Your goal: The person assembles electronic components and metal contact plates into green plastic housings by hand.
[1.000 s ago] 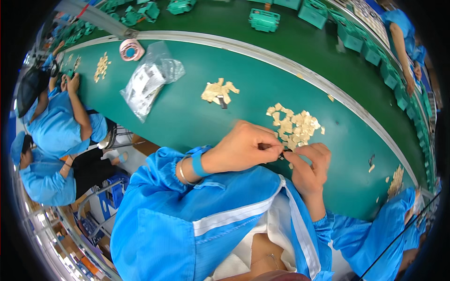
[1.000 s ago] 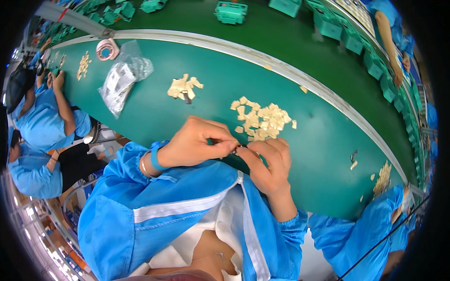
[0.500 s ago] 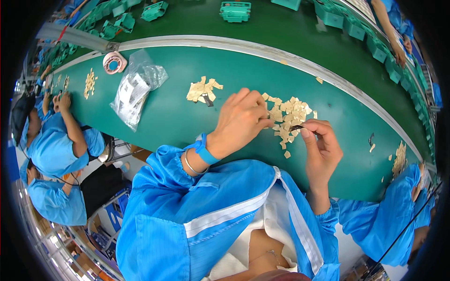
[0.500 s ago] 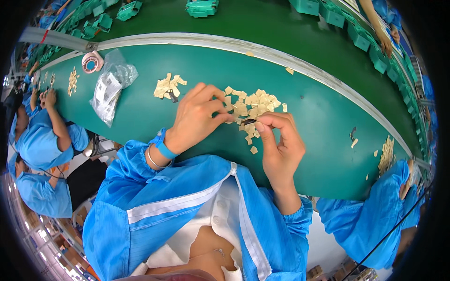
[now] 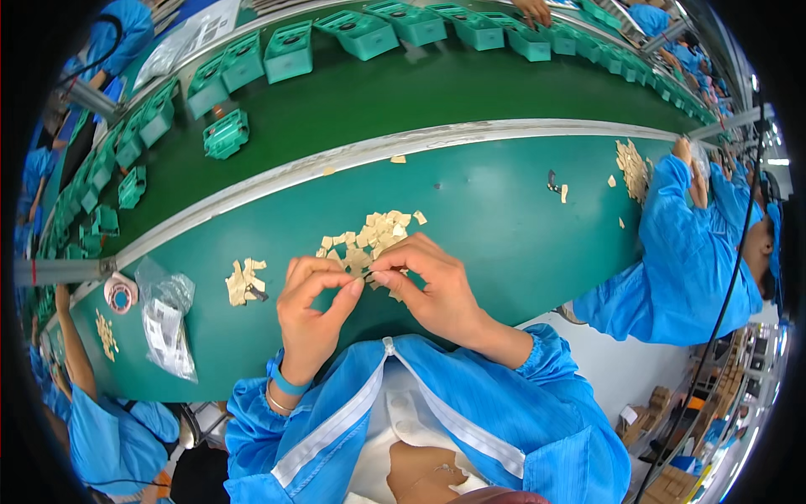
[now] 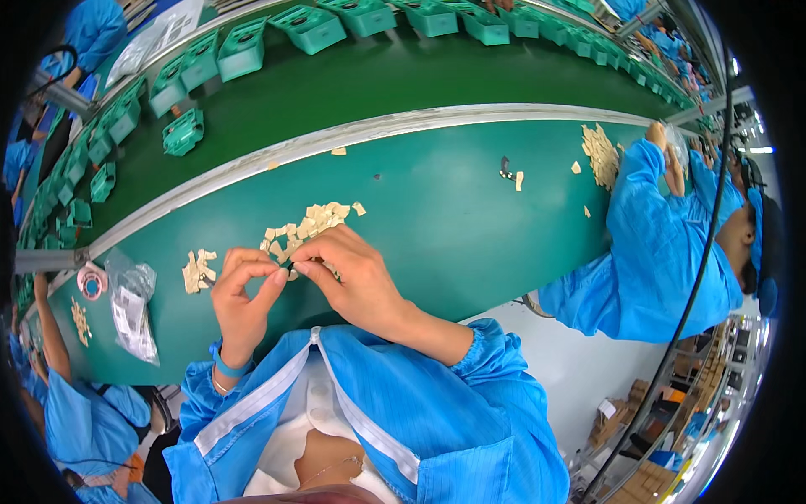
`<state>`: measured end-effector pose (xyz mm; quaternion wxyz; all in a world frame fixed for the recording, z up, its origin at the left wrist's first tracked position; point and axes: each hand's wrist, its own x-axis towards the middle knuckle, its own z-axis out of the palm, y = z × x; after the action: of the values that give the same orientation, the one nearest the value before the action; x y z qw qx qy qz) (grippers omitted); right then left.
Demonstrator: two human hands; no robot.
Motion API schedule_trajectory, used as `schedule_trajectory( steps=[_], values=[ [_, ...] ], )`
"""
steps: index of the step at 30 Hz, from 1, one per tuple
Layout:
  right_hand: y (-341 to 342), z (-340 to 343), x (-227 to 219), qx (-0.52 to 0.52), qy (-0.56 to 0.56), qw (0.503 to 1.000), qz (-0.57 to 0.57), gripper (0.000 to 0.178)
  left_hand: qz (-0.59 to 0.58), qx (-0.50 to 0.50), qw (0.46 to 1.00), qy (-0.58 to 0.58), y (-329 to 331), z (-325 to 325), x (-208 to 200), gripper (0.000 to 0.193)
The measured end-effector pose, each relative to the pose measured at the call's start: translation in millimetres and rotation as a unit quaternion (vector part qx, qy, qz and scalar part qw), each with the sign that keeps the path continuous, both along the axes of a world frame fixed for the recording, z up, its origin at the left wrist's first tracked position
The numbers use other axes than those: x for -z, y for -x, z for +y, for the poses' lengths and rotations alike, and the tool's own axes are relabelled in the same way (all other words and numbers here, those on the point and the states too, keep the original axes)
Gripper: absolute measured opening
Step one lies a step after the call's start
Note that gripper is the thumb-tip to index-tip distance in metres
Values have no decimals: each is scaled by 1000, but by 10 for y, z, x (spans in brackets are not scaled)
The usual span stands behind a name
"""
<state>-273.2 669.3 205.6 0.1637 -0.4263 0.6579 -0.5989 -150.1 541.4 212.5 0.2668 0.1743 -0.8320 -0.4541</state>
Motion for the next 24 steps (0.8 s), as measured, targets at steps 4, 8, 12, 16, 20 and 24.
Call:
schedule_trajectory(
  steps=[4, 8, 12, 16, 20, 24],
  values=[
    [-29, -30, -61, -38, -11, 975, -218, 13, 12, -20, 999, 45, -16, -17, -48, 10],
    [8, 13, -115, 29, 20, 970, -241, 37, 40, 16, 997, 58, 36, -139, -177, 10],
    [66, -123, -205, 9, 88, 978, -190, 50, 43, 4, 999, -20, -100, -245, -213, 10],
    [-47, -245, -109, -55, 25, 998, 13, 43, 47, -16, 999, -7, -220, -277, -177, 9],
    [-63, -217, 61, -33, 37, 996, 76, 18, 48, 10, 999, 0, -216, -219, -144, 8],
    [-150, -242, 27, -33, 51, 996, 70, 11, -8, -23, 996, -90, -323, -229, -144, 10]
  ],
)
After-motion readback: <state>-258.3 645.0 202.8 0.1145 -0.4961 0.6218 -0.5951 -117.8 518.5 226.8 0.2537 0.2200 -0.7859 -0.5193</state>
